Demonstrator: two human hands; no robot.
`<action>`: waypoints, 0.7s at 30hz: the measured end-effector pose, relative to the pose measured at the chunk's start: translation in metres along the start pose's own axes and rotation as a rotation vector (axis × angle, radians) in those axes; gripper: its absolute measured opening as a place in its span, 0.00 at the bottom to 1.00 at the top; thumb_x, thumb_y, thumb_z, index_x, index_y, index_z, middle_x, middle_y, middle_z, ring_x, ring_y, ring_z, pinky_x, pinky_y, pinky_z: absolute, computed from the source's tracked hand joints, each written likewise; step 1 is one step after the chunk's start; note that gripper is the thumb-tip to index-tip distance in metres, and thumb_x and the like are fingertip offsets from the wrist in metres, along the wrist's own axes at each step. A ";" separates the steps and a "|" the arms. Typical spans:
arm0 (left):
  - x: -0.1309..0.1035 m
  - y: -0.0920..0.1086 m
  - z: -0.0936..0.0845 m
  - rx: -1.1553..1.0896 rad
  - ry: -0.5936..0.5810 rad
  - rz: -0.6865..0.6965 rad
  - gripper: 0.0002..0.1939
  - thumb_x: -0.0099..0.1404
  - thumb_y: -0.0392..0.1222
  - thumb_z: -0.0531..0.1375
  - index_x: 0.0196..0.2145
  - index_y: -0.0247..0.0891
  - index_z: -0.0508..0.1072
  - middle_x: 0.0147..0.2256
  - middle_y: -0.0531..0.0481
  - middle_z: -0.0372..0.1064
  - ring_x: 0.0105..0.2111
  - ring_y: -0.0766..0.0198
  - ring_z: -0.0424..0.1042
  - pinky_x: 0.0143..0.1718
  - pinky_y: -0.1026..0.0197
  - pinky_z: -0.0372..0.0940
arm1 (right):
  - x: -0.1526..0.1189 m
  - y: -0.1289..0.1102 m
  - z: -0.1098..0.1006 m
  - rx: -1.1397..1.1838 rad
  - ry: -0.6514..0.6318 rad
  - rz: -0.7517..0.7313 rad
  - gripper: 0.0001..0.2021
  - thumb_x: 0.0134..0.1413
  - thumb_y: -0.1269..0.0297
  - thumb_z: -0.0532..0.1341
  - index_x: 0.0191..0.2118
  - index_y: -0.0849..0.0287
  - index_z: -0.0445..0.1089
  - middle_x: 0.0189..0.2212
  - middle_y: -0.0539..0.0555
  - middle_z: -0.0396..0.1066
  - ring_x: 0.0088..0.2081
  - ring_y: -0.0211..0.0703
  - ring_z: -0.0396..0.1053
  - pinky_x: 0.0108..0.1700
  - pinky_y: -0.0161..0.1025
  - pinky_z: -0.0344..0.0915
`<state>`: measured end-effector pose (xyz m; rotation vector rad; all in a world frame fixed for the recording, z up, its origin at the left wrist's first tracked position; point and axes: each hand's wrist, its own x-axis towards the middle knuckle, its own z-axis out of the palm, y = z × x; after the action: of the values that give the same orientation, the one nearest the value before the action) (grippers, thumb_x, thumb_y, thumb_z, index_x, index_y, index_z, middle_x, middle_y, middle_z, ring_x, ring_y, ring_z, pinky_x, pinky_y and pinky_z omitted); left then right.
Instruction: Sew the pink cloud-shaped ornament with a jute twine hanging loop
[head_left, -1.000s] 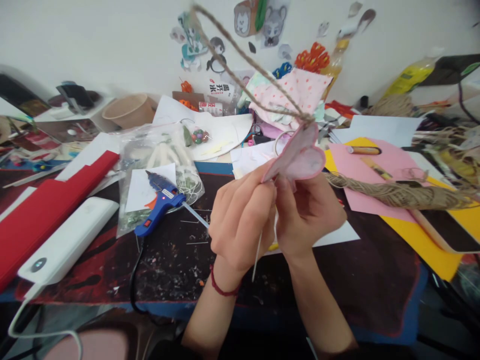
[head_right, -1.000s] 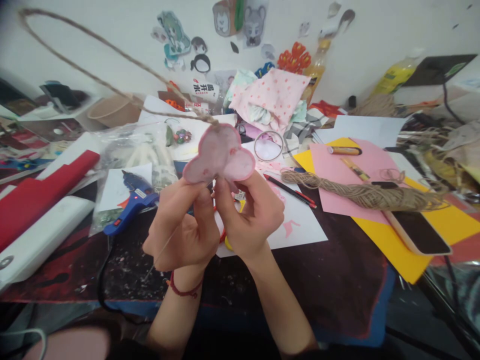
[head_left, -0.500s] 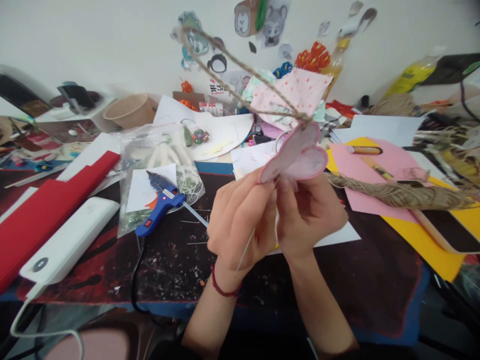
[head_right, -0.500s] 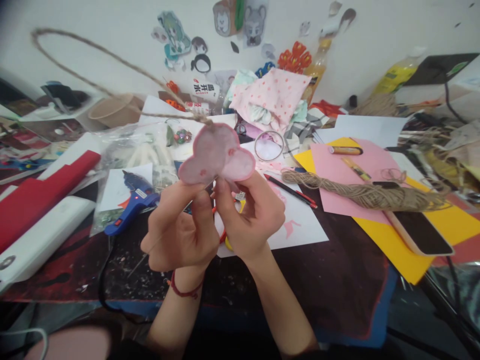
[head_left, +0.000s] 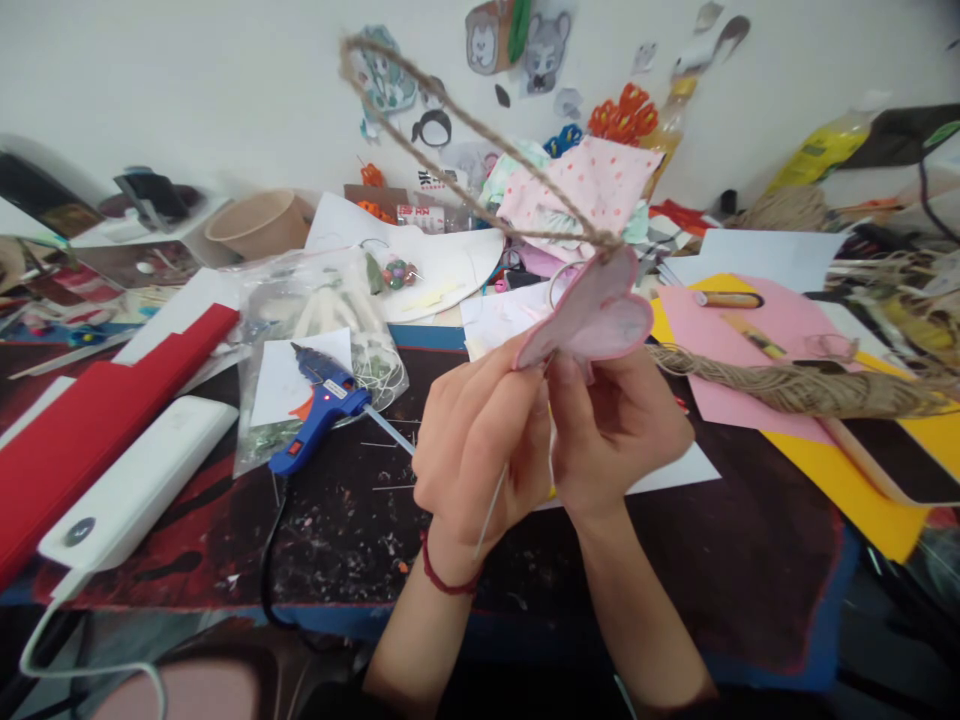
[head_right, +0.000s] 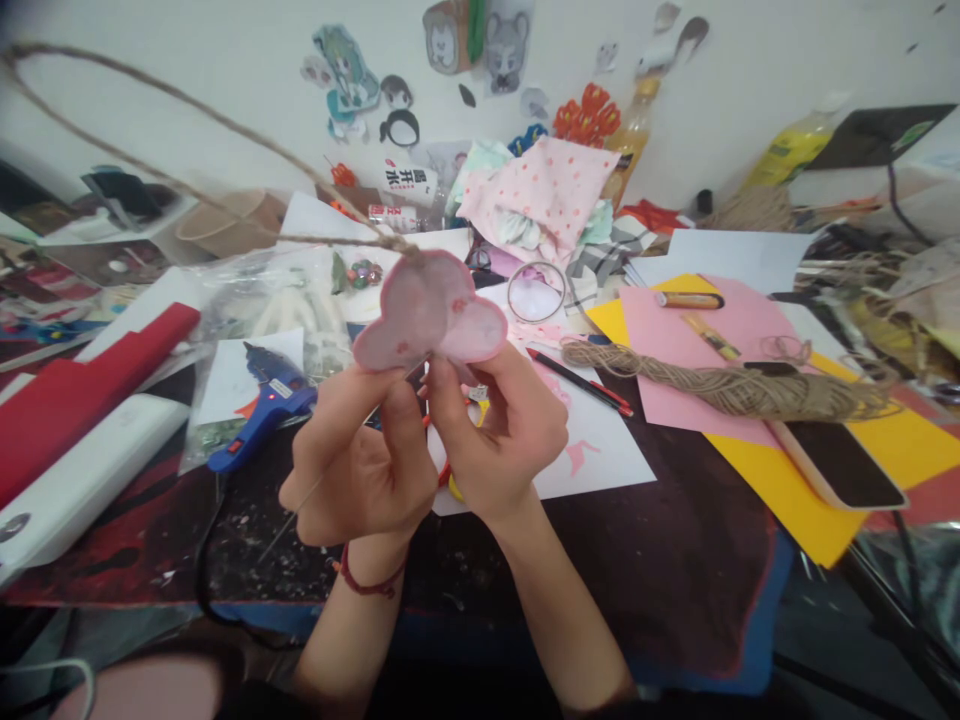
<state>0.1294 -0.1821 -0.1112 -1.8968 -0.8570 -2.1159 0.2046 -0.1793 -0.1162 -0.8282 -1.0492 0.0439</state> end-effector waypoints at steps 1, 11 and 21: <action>0.000 0.000 -0.001 0.005 -0.012 0.002 0.18 0.69 0.33 0.60 0.54 0.46 0.73 0.44 0.47 0.80 0.40 0.54 0.81 0.39 0.46 0.78 | 0.000 0.000 0.000 -0.002 -0.001 -0.001 0.07 0.56 0.66 0.67 0.39 0.45 0.78 0.22 0.45 0.68 0.22 0.41 0.62 0.22 0.43 0.63; 0.002 -0.004 -0.001 0.057 -0.019 0.095 0.15 0.67 0.30 0.62 0.50 0.38 0.74 0.44 0.43 0.80 0.41 0.55 0.81 0.40 0.52 0.78 | -0.001 0.002 -0.001 -0.044 -0.023 -0.020 0.08 0.56 0.65 0.67 0.41 0.44 0.78 0.24 0.46 0.70 0.23 0.41 0.63 0.24 0.44 0.64; 0.004 -0.003 -0.005 0.075 -0.047 0.070 0.11 0.64 0.29 0.62 0.44 0.37 0.74 0.41 0.44 0.80 0.40 0.56 0.80 0.40 0.53 0.78 | -0.005 0.010 -0.001 -0.071 -0.039 -0.076 0.11 0.56 0.64 0.67 0.44 0.41 0.77 0.27 0.48 0.72 0.28 0.47 0.68 0.27 0.48 0.66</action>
<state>0.1230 -0.1809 -0.1083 -1.9168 -0.8538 -1.9777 0.2066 -0.1751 -0.1262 -0.8540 -1.1235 -0.0421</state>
